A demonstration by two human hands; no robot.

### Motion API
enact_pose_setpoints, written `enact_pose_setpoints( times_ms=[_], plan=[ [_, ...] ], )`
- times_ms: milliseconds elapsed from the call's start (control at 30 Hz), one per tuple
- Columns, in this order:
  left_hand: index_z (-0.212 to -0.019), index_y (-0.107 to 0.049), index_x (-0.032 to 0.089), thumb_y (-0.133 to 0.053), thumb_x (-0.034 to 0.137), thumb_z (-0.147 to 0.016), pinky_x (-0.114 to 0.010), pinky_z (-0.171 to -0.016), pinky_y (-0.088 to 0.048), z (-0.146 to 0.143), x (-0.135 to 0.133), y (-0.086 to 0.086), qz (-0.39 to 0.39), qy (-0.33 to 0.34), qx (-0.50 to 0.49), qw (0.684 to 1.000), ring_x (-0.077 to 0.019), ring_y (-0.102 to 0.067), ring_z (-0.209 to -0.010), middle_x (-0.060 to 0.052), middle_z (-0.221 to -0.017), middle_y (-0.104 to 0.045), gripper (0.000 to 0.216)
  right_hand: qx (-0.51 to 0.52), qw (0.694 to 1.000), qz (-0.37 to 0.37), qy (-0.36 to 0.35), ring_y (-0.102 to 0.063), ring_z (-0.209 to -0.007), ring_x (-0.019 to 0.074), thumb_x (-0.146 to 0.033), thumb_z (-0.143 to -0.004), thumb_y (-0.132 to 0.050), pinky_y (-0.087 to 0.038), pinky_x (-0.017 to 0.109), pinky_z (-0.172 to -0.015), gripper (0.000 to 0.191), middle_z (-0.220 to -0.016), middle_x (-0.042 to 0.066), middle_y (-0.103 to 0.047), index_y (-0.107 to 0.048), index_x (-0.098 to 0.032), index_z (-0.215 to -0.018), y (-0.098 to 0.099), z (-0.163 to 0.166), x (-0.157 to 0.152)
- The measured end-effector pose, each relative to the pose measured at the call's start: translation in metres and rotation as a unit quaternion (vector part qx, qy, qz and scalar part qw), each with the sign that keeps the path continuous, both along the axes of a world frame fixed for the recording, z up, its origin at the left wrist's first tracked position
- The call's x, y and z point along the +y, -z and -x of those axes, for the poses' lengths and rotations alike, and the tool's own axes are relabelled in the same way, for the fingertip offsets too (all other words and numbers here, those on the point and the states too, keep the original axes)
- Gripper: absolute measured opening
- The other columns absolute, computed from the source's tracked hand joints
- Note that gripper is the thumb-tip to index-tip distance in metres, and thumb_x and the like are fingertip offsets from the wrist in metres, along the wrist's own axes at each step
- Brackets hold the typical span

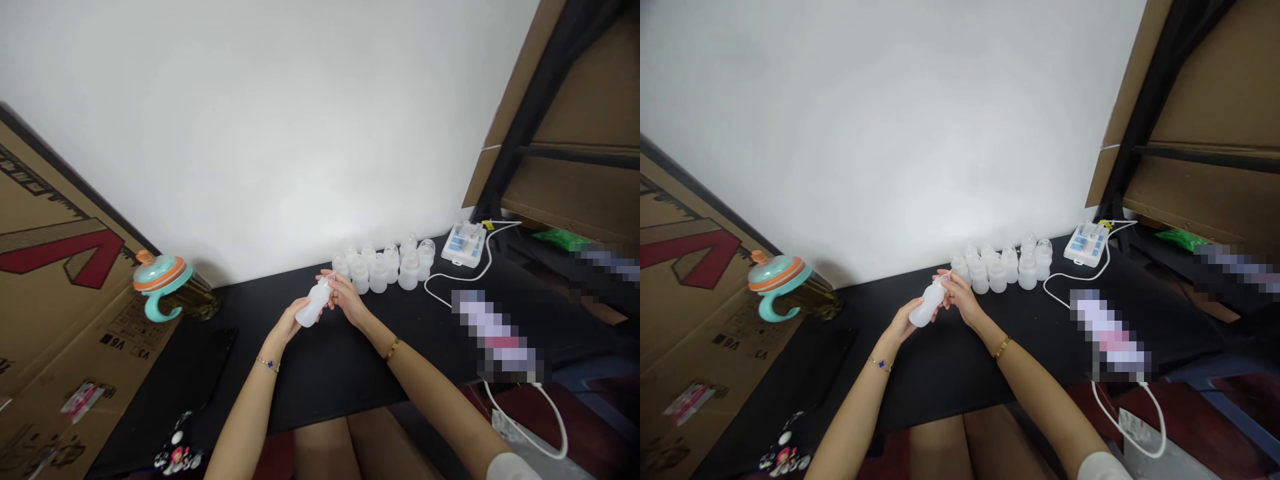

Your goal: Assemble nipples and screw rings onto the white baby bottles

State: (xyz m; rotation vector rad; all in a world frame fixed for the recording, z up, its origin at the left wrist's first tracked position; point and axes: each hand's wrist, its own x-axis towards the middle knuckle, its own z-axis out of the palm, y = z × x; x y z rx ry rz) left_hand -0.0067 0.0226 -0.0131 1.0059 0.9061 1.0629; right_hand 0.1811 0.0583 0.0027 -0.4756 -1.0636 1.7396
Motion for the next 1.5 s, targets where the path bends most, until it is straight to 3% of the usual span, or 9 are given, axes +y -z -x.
enact_pose_setpoints(
  times_ms=[133, 300, 533, 667, 867, 1100, 1300, 1500],
  plan=[
    [-0.093, -0.077, 0.001, -0.073, 0.05, -0.079, -0.034, -0.062, -0.052, -0.003, -0.003, -0.005, -0.001, 0.018, -0.067, 0.998, -0.0221, -0.065, -0.064, -0.016, -0.079, -0.073, 0.051, 0.013, 0.999, -0.009, -0.037, -0.059, -0.055, 0.0087, -0.039, -0.088, -0.068, -0.044, 0.023, -0.046, 0.04, -0.127, 0.01, -0.07, -0.067, -0.022, -0.124, -0.001, -0.001, -0.001],
    [-0.095, -0.076, 0.0, -0.072, 0.047, -0.08, -0.034, -0.061, -0.052, -0.003, -0.003, -0.006, -0.005, 0.011, -0.086, 0.996, -0.0223, -0.066, -0.064, -0.019, -0.084, -0.074, 0.049, 0.018, 0.999, -0.005, -0.049, -0.058, -0.055, 0.009, -0.037, -0.086, -0.071, -0.045, 0.023, -0.047, 0.038, -0.116, 0.008, -0.073, -0.068, -0.021, -0.12, 0.001, -0.001, 0.001],
    [-0.095, -0.078, 0.003, -0.076, 0.047, -0.077, -0.031, -0.061, -0.051, -0.001, 0.0, -0.001, 0.006, -0.015, -0.039, 0.999, -0.0214, -0.066, -0.066, -0.017, -0.083, -0.075, 0.048, -0.032, 0.999, 0.011, 0.008, -0.056, -0.053, 0.0103, -0.045, -0.08, -0.077, -0.042, 0.02, -0.046, 0.042, -0.067, -0.002, -0.063, -0.068, -0.018, -0.111, 0.001, 0.001, 0.001],
    [-0.093, -0.08, 0.005, -0.08, 0.05, -0.073, -0.029, -0.06, -0.047, 0.001, 0.001, -0.001, -0.005, -0.017, 0.012, 1.0, -0.019, -0.064, -0.061, -0.013, -0.076, -0.074, 0.049, -0.053, 0.998, 0.006, 0.037, -0.055, -0.051, 0.0092, -0.049, -0.077, -0.079, -0.041, 0.019, -0.044, 0.04, -0.066, -0.004, -0.06, -0.066, -0.019, -0.1, 0.002, 0.002, 0.001],
    [-0.093, -0.08, 0.008, -0.082, 0.045, -0.074, -0.026, -0.067, -0.045, -0.002, 0.0, -0.003, -0.036, -0.031, 0.05, 0.998, -0.02, -0.066, -0.073, -0.011, -0.081, -0.076, 0.042, -0.086, 0.993, 0.006, 0.075, -0.053, -0.047, 0.0081, -0.054, -0.074, -0.079, -0.039, 0.018, -0.04, 0.043, -0.069, -0.005, -0.061, -0.061, -0.02, -0.094, 0.006, 0.006, 0.003],
    [-0.091, -0.078, 0.005, -0.078, 0.05, -0.074, -0.032, -0.066, -0.05, -0.005, -0.006, -0.003, 0.008, -0.036, -0.029, 0.999, -0.0209, -0.066, -0.066, -0.014, -0.078, -0.074, 0.048, -0.051, 0.998, 0.026, 0.006, -0.056, -0.047, 0.0114, -0.057, -0.082, -0.071, -0.042, 0.02, -0.042, 0.056, -0.061, -0.005, -0.061, -0.059, -0.019, -0.121, 0.012, 0.011, -0.004],
    [-0.091, -0.075, 0.002, -0.067, 0.051, -0.084, -0.035, -0.065, -0.051, -0.007, -0.009, -0.005, 0.015, 0.024, -0.1, 0.995, -0.027, -0.069, -0.072, -0.019, -0.079, -0.073, 0.051, 0.034, 0.995, 0.036, -0.083, -0.056, -0.047, 0.0141, -0.054, -0.092, -0.063, -0.047, 0.025, -0.045, 0.042, -0.058, -0.004, -0.056, -0.066, -0.016, -0.111, 0.003, 0.011, -0.013],
    [-0.096, -0.075, 0.001, -0.065, 0.05, -0.086, -0.036, -0.069, -0.052, -0.008, -0.009, -0.004, 0.022, 0.041, -0.116, 0.992, -0.0309, -0.071, -0.083, -0.022, -0.086, -0.073, 0.05, 0.047, 0.994, 0.051, -0.089, -0.053, -0.047, 0.0135, -0.052, -0.09, -0.068, -0.047, 0.025, -0.043, 0.038, -0.058, -0.004, -0.054, -0.064, -0.017, -0.106, 0.0, 0.01, -0.013]
  ],
)
